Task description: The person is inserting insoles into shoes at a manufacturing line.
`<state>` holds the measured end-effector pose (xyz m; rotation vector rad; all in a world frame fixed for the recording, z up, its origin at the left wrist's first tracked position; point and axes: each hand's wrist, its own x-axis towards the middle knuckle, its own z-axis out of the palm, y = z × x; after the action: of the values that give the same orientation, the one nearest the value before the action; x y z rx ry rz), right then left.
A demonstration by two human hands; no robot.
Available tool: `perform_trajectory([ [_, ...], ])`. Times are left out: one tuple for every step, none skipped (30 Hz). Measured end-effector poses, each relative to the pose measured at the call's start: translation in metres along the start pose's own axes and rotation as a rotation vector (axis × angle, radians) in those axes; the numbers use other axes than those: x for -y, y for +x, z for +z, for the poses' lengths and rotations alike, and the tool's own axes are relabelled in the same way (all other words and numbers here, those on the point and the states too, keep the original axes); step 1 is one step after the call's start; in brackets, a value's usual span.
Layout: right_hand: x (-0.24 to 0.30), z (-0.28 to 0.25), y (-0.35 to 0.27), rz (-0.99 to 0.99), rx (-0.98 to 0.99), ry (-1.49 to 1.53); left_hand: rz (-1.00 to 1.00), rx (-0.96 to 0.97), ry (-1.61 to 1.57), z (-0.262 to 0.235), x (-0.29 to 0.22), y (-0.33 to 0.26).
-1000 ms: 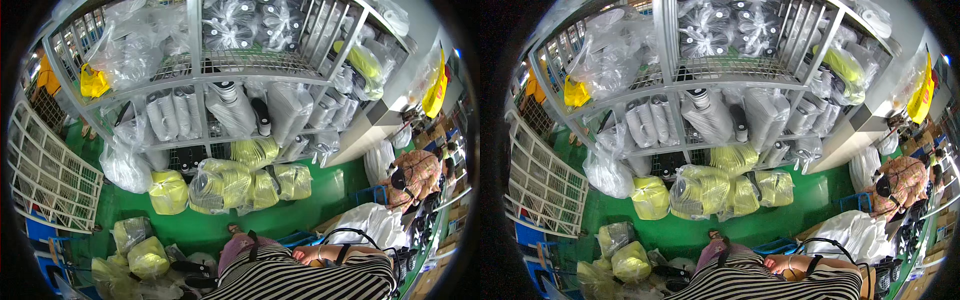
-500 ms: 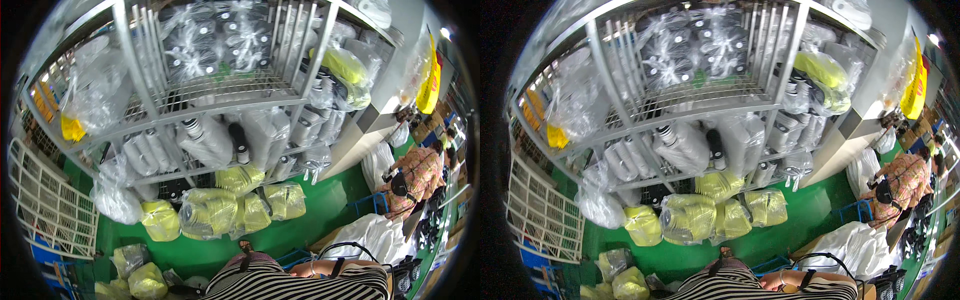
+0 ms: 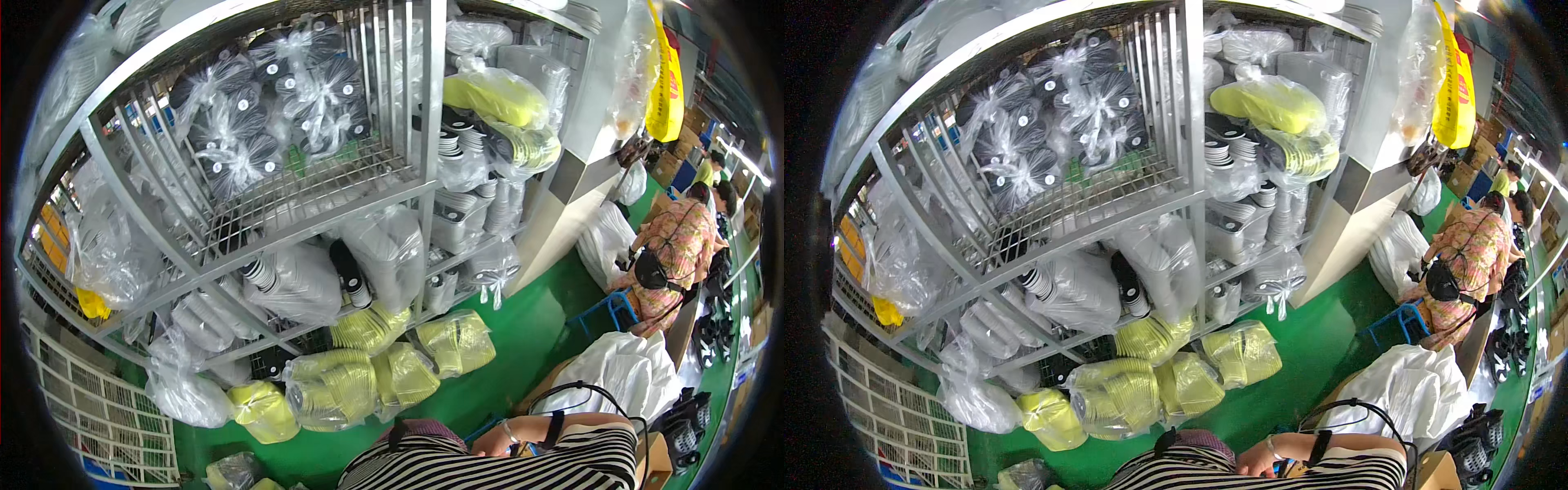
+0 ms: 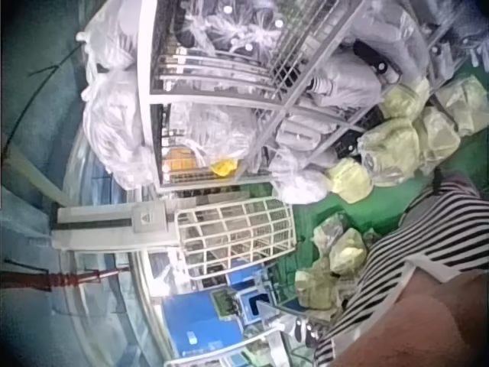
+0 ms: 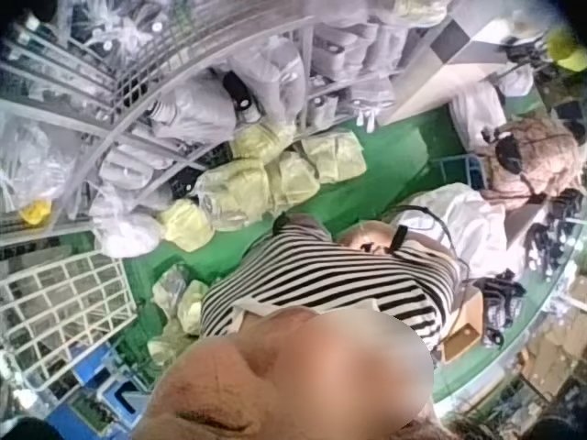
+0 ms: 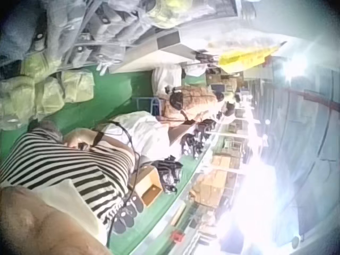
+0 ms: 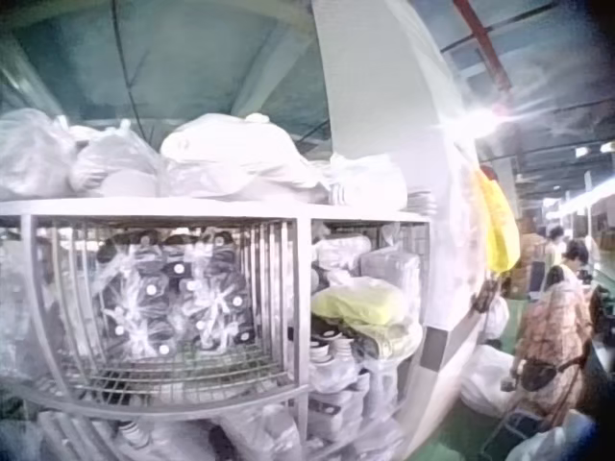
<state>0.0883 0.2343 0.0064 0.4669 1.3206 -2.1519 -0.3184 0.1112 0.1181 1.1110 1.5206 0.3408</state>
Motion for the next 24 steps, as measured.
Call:
perform_trajectory([
  [0.0, -0.009, 0.007, 0.146, 0.05, -0.176, -0.002, 0.005, 0.011, 0.0, -0.003, 0.005],
  [-0.002, -0.016, 0.011, 0.294, 0.102, -0.351, -0.005, 0.008, 0.022, 0.0, -0.005, 0.009],
  [-0.006, -0.024, 0.014, 0.274, 0.129, -0.392, -0.008, 0.004, 0.031, -0.001, -0.007, 0.013],
  [-0.009, -0.025, 0.014, 0.273, 0.123, -0.392, -0.013, 0.007, 0.042, -0.003, -0.007, 0.016],
  [-0.011, -0.026, 0.014, 0.293, 0.111, -0.4, -0.019, 0.009, 0.052, -0.006, -0.008, 0.017],
  [-0.011, -0.026, 0.015, 0.313, 0.1, -0.408, -0.026, 0.01, 0.063, -0.009, -0.007, 0.018],
  [-0.002, -0.026, 0.012, 0.315, 0.097, -0.407, -0.033, 0.013, 0.069, -0.009, -0.008, 0.017],
  [0.015, -0.027, 0.007, 0.351, 0.108, -0.394, -0.045, 0.016, 0.078, -0.008, -0.009, 0.016],
  [0.034, -0.028, 0.001, 0.386, 0.119, -0.38, -0.058, 0.02, 0.088, -0.008, -0.009, 0.014],
  [0.047, -0.029, -0.005, 0.426, 0.129, -0.367, -0.069, 0.024, 0.094, -0.007, -0.008, 0.011],
  [0.052, -0.033, -0.007, 0.395, 0.047, -0.3, -0.075, 0.033, 0.104, -0.01, -0.005, 0.009],
  [0.053, -0.042, -0.011, 0.305, -0.077, -0.191, -0.08, 0.044, 0.115, -0.013, -0.002, 0.008],
  [0.038, -0.055, -0.007, 0.211, -0.235, -0.066, -0.085, 0.06, 0.134, -0.019, 0.001, 0.005],
  [0.045, -0.064, -0.008, 0.127, -0.429, 0.046, -0.09, 0.067, 0.148, -0.024, 0.003, 0.004],
  [0.052, -0.07, -0.01, 0.043, -0.623, 0.161, -0.094, 0.076, 0.163, -0.03, 0.005, 0.003],
  [0.048, -0.073, -0.011, -0.152, -0.786, 0.342, -0.093, 0.083, 0.172, -0.035, 0.008, 0.005],
  [0.044, -0.074, -0.013, -0.353, -0.944, 0.521, -0.092, 0.092, 0.18, -0.039, 0.011, 0.007],
  [0.046, -0.076, -0.014, -0.348, -0.958, 0.522, -0.091, 0.103, 0.186, -0.043, 0.014, 0.009],
  [0.049, -0.069, -0.026, -0.33, -1.058, 0.581, -0.08, 0.113, 0.209, -0.04, 0.006, 0.0],
  [0.051, -0.072, -0.029, -0.283, -1.146, 0.644, 0.214, -0.174, 0.22, -0.05, -0.012, -0.005],
  [0.053, -0.079, -0.034, -0.281, -1.173, 0.643, 0.352, -0.347, 0.08, -0.064, -0.028, -0.009],
  [0.059, -0.084, -0.041, -0.275, -1.188, 0.635, 0.627, -0.528, 0.086, -0.081, -0.014, -0.001],
  [0.067, -0.085, -0.052, -0.286, -1.229, 0.616, 0.733, -0.645, 0.084, -0.083, -0.046, -0.022],
  [0.078, -0.088, -0.062, -0.302, -1.262, 0.593, 0.834, -0.772, 0.087, -0.089, -0.081, -0.046],
])
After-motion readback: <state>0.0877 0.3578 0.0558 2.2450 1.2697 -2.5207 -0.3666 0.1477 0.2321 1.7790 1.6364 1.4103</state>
